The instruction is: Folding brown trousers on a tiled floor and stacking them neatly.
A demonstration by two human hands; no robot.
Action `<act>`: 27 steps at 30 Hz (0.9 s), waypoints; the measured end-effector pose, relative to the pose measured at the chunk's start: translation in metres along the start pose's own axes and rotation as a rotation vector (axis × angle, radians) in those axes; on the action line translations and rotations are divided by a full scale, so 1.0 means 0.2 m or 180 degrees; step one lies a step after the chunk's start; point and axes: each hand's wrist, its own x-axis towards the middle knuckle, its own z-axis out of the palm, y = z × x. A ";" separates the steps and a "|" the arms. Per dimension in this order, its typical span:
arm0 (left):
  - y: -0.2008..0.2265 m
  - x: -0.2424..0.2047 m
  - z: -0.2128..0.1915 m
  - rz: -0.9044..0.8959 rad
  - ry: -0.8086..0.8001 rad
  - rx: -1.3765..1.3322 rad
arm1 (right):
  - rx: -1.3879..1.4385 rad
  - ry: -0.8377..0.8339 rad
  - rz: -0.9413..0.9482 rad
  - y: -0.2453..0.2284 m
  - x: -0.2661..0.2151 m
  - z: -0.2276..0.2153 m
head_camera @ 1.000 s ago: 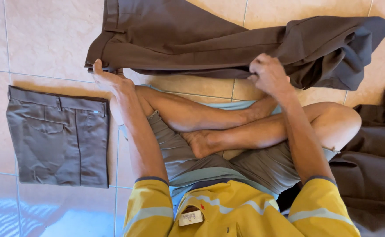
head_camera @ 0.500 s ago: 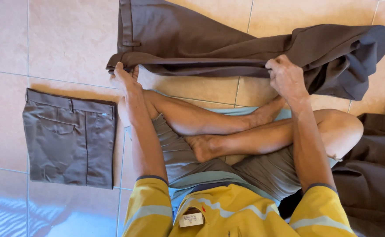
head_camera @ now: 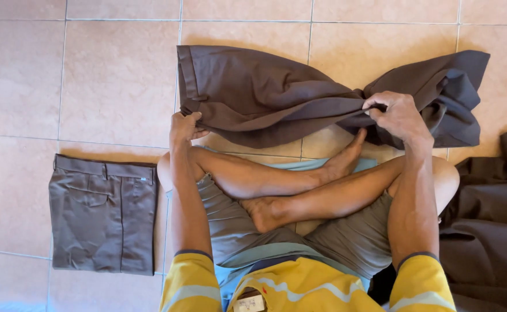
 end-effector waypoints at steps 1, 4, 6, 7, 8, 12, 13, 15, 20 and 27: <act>0.04 0.00 0.03 -0.0017 -0.0087 0.0190 | -0.0209 0.0119 -0.0112 0.03 0.01 0.01; 0.02 0.36 0.19 0.0594 0.0345 -0.0129 | -0.0876 0.1269 -0.0500 0.25 0.08 0.06; 0.30 0.25 0.28 0.1000 0.0419 -0.0812 | -0.0858 0.1936 -0.0863 0.23 0.11 0.03; 0.43 0.19 0.32 0.1391 0.0496 -0.1481 | -0.0821 0.2591 -0.1224 0.22 0.12 0.02; 0.52 0.15 0.31 0.1388 0.0485 -0.1478 | -0.0828 0.2596 -0.1216 0.16 0.12 0.00; 0.50 0.33 0.19 0.2363 -0.0034 -0.3008 | -0.0772 0.3092 -0.1939 0.09 0.07 -0.05; 0.42 0.46 0.13 0.2516 -0.0056 -0.3232 | -0.0826 0.2831 -0.2077 0.11 0.06 -0.05; 0.09 0.64 0.01 0.2047 0.0195 -0.3133 | -0.1122 0.2316 -0.1900 0.14 0.05 0.06; -0.41 0.60 0.01 0.0255 0.1856 -0.0367 | -0.2144 0.1456 -0.1723 0.15 0.13 0.41; -0.28 -0.49 0.97 0.2194 -0.0562 0.1726 | -0.2397 0.1200 -0.2201 0.06 0.17 0.55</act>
